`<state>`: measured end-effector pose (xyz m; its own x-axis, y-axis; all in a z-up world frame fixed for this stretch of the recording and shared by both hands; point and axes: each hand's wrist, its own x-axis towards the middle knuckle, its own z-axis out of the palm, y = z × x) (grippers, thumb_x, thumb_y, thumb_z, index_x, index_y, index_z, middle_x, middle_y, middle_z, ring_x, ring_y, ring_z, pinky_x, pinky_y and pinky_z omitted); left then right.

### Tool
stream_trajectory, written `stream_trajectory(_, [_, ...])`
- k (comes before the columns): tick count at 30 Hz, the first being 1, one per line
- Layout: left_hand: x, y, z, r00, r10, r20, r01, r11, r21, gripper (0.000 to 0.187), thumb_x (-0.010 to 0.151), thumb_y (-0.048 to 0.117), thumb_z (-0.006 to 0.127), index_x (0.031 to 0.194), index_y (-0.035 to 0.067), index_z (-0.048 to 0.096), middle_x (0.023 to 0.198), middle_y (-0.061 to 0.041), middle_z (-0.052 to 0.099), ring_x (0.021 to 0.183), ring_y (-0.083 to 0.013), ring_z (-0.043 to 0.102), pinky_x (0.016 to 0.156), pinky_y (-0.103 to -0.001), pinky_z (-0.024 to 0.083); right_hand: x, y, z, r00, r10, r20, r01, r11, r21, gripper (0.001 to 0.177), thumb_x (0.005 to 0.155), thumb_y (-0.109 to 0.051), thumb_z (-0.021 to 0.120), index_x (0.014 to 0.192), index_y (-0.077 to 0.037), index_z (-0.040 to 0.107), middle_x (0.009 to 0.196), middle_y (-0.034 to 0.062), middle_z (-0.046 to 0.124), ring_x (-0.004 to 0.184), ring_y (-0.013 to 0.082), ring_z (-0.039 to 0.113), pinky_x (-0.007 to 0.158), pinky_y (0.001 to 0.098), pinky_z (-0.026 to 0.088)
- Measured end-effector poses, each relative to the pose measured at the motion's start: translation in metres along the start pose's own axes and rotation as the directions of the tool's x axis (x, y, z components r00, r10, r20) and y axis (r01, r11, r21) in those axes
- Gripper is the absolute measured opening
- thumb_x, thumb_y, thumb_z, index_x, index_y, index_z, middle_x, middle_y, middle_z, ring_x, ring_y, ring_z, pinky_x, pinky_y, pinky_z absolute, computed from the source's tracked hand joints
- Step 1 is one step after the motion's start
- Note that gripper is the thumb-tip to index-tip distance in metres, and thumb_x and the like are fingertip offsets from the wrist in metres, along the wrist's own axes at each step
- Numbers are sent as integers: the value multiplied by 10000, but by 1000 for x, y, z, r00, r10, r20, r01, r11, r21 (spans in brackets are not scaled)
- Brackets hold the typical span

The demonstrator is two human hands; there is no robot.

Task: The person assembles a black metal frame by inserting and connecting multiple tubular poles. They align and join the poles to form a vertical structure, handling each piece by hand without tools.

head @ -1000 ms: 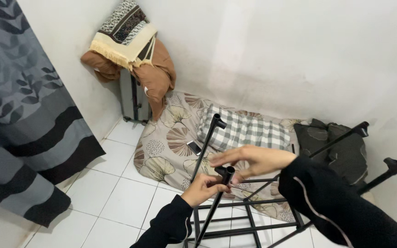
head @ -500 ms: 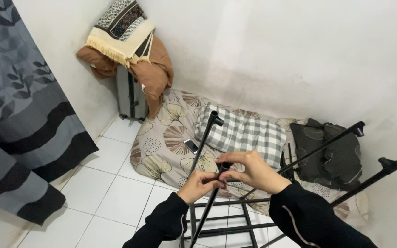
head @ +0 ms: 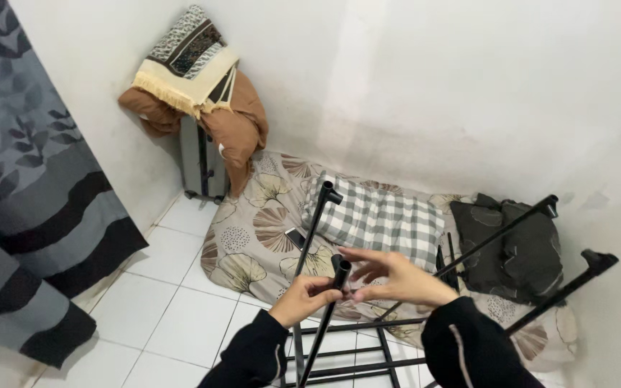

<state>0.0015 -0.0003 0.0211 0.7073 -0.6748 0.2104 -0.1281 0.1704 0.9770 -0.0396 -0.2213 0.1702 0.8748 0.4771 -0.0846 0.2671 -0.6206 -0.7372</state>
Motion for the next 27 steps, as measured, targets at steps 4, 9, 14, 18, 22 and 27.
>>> stream_trajectory(4, [-5,-7,-31,998,59,34,-55,992,-115,425,980,252,651,1342,29,669,1299,-88,728,1244,-167,664,1082,-314,499,13,8,-44,993,-12,-113,8,999,-36,554,885,-305,704,1422,-225,588,1323,36,729,1063,181,770,934,382,586])
stream_trajectory(9, [58,-24,-82,876,339,-344,-127,848,514,623,883,239,727,1400,-42,523,1349,-207,612,1230,-330,608,1039,-403,487,80,-6,-87,942,-295,-162,232,918,-321,464,916,-63,636,1372,-148,651,1347,61,691,1134,232,702,978,373,579])
stream_trajectory(14, [126,-40,-106,832,430,-349,-33,668,744,459,926,198,749,1270,-60,587,1190,-292,653,1130,-454,618,944,-464,491,149,-34,-92,698,-662,274,691,522,-500,572,708,23,740,1274,-42,683,1354,202,650,1206,379,608,987,453,518])
stream_trajectory(18, [127,-44,-106,846,370,-385,-54,777,628,301,887,119,681,1174,32,708,1013,-205,757,1000,-367,732,843,-424,557,175,-33,-92,820,-427,382,573,629,-526,330,767,-121,788,1089,-56,757,1031,126,764,933,295,718,793,399,560])
stream_trajectory(22, [113,-34,-103,840,313,-443,23,795,606,198,897,123,713,1074,36,737,958,-179,768,925,-304,774,807,-385,588,196,-19,-83,820,-487,300,572,675,-466,350,791,-358,833,835,-19,761,715,153,720,630,309,698,589,417,544])
stream_trajectory(27, [114,-20,-96,848,262,-461,39,837,546,226,862,157,776,1036,14,749,931,-155,782,838,-264,764,765,-366,573,187,4,-46,882,-433,-187,266,784,-560,465,921,-435,698,699,-27,713,573,176,608,515,356,613,553,454,504])
